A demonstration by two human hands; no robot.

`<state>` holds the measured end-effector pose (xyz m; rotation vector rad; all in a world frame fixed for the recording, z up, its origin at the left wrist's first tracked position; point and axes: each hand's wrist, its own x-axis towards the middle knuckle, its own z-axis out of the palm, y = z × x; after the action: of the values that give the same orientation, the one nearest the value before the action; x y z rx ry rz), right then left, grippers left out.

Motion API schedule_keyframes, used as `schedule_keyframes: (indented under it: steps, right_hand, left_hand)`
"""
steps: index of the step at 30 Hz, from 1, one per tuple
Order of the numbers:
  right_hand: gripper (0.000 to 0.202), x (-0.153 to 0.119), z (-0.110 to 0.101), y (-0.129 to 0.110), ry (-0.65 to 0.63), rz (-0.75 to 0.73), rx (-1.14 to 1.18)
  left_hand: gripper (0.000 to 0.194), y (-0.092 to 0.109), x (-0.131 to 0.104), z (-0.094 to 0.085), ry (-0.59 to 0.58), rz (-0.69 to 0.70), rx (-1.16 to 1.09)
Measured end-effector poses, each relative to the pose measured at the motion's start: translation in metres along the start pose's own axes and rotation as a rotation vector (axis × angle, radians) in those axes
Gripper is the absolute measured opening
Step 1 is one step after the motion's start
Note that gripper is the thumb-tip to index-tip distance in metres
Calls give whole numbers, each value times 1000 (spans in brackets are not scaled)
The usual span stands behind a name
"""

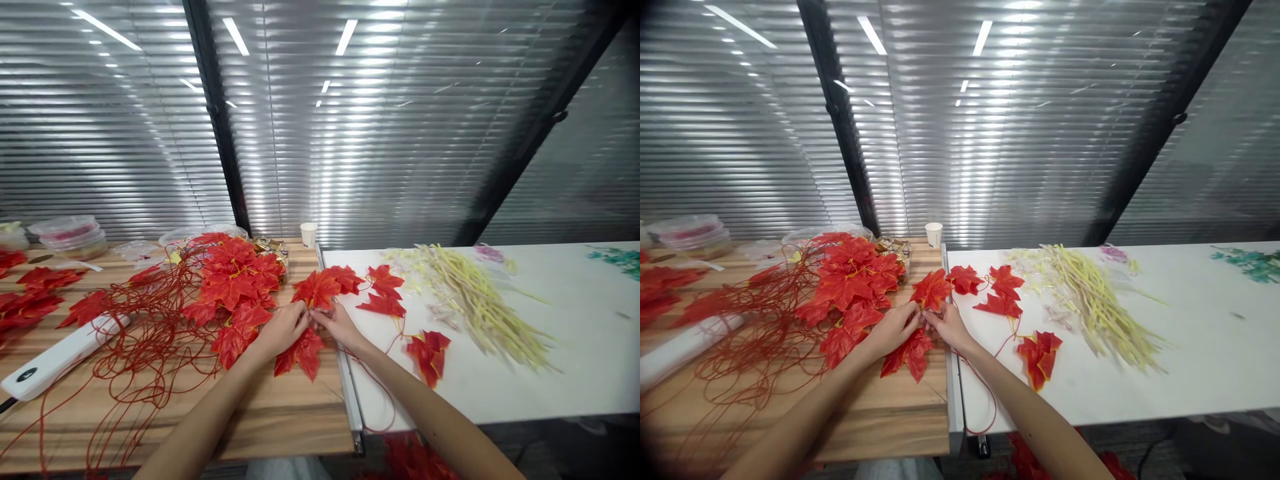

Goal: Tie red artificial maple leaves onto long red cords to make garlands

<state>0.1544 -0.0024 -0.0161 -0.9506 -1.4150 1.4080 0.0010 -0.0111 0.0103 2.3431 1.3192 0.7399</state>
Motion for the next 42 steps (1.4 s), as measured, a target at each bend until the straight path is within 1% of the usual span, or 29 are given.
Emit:
schedule_keyframes:
  steps: [2,4,10,14,18,22,27,30,34,39,42]
  right_hand:
    - [26,3,0,7,13,-20,-14]
    - [24,5,-1,12,11,-48,-25]
    - [23,2,0,9,-27,-89,-27]
    - [22,1,1,7,-38,-112,-73]
    - [24,3,-1,10,-49,-149,-110]
    - [22,3,-2,11,-77,-189,-137]
    - [18,2,-2,7,-93,-205,-205]
    - [15,3,-2,5,-89,-210,-214]
    - [14,5,-4,5,-88,-183,-171]
    - [24,4,-3,3,-149,-115,-106]
    - [28,4,-2,4,-162,-115,-66]
  left_hand:
    - [23,1,-1,0,-4,-3,111]
    - [24,2,-2,0,0,-4,158]
    - [23,1,-1,0,-3,1,178]
    - [20,0,-1,1,-10,-6,188]
    - [21,-3,0,3,-24,-6,260]
    - [24,-4,-1,4,-32,28,329]
    - [22,-4,0,3,-40,68,336]
    - [21,-4,0,3,-36,51,301]
    - [21,-5,-1,3,-36,18,146]
    - [25,-7,0,2,-51,-15,-84]
    - [25,-7,2,1,-68,-14,-183]
